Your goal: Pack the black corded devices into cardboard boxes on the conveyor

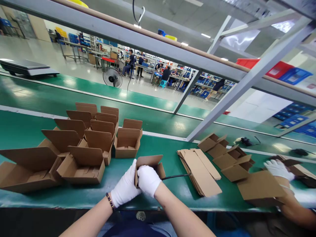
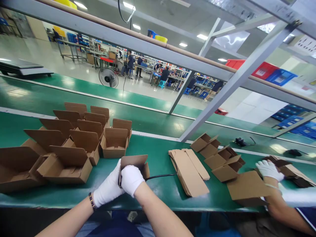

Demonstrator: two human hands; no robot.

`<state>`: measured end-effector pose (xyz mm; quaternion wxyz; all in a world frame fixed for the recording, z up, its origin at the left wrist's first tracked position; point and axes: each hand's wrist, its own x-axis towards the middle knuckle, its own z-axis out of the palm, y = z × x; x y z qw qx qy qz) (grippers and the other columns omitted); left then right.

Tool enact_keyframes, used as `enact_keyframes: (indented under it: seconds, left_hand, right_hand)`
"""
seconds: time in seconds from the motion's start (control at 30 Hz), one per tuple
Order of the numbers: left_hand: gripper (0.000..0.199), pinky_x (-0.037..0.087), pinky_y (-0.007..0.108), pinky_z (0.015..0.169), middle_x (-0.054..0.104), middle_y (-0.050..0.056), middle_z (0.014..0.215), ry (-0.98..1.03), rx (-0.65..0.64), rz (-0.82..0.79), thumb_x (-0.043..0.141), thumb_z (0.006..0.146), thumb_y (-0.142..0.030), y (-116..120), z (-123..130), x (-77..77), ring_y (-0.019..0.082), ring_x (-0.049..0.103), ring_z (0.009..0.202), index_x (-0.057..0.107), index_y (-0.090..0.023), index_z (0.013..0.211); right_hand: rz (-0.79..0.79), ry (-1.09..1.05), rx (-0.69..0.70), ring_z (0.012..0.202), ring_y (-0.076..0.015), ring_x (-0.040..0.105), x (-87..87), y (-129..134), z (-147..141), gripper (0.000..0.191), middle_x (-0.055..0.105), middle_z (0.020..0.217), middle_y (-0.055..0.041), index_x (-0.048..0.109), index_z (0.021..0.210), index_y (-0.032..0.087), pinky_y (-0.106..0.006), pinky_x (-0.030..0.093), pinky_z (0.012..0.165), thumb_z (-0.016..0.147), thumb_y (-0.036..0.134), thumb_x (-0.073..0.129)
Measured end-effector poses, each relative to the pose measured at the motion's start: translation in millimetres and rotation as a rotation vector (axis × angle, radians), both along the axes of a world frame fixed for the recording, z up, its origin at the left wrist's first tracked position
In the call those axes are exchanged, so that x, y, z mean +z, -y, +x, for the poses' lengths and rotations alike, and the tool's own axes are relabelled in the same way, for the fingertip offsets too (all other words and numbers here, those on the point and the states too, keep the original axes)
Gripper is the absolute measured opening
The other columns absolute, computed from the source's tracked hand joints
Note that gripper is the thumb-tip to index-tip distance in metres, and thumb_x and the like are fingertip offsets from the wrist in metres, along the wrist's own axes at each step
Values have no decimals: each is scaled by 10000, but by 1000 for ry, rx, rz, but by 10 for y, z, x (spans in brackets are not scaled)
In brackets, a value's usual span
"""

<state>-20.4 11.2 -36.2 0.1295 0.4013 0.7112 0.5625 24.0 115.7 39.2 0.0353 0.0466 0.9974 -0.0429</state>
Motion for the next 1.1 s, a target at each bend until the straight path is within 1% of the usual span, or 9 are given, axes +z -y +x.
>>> enact_keyframes:
  seconds: [0.1,0.2,0.3,0.43,0.57,0.7,0.8,0.97,1.1]
  left_hand:
    - [1061,245,446,1112,289,196,1445,-69,25,-8,672,674,-219,-25,31,-9,271,329,1321,-59,-160,1442]
    - [1043,278,454,1098,317,180,1430,-94,38,-68,663,666,-197,68,25,26,272,359,1299,-31,-165,1444]
    - [990,243,518,1101,291,167,1448,-138,88,-109,703,646,-268,299,-26,194,317,304,1321,116,-176,1438]
    - [472,394,441,1021,494,97,1296,-137,197,87,513,849,-376,459,-25,740,239,501,1161,433,-225,1289]
    - [377,400,366,1015,570,47,1247,-4,-61,-75,485,871,-418,145,108,1343,194,528,1134,543,-252,1204]
    - [478,497,307,814,651,77,1101,214,-346,-104,483,864,-400,-237,162,1542,160,625,854,454,-179,1287]
    - [300,480,253,716,677,3,748,73,-439,-161,400,908,-358,-280,72,1514,134,610,681,612,-175,1017]
    - [261,454,323,688,684,49,768,-675,-193,-602,439,865,-225,-45,-54,1381,212,619,731,672,-184,755]
    - [324,460,449,694,653,160,722,-947,-134,-777,371,806,-69,-27,72,1106,303,613,753,673,-118,698]
  right_hand:
    - [-15,-2,8,688,-274,654,75,71,-21,182,695,771,-160,716,775,105,-342,490,632,676,94,564]
    - [-198,-104,19,752,-204,645,282,-95,335,161,704,841,-68,697,842,183,-282,486,671,773,200,553]
    - [-863,-210,-241,537,-126,567,348,-554,914,422,637,605,-25,661,678,180,-214,415,484,863,496,452]
    - [-1654,-277,-631,272,-42,261,97,-1205,1229,734,396,369,53,667,796,125,-165,168,301,752,780,336]
    - [-2106,-747,-530,297,-9,168,17,-1216,885,329,294,407,116,623,739,159,-139,144,284,731,485,669]
    - [-1919,-622,-361,367,-47,417,193,-684,579,320,476,476,46,610,702,139,-144,289,322,744,449,676]
    - [-1714,-488,-146,464,-111,540,278,-447,582,398,583,561,-23,637,802,117,-200,404,398,797,512,590]
    - [-1559,-511,-237,342,-37,339,520,-821,854,343,441,419,66,619,808,133,-156,241,346,791,475,612]
    - [-1224,-480,-410,417,-84,474,848,-1010,892,308,545,538,29,566,737,168,-177,321,365,788,470,597]
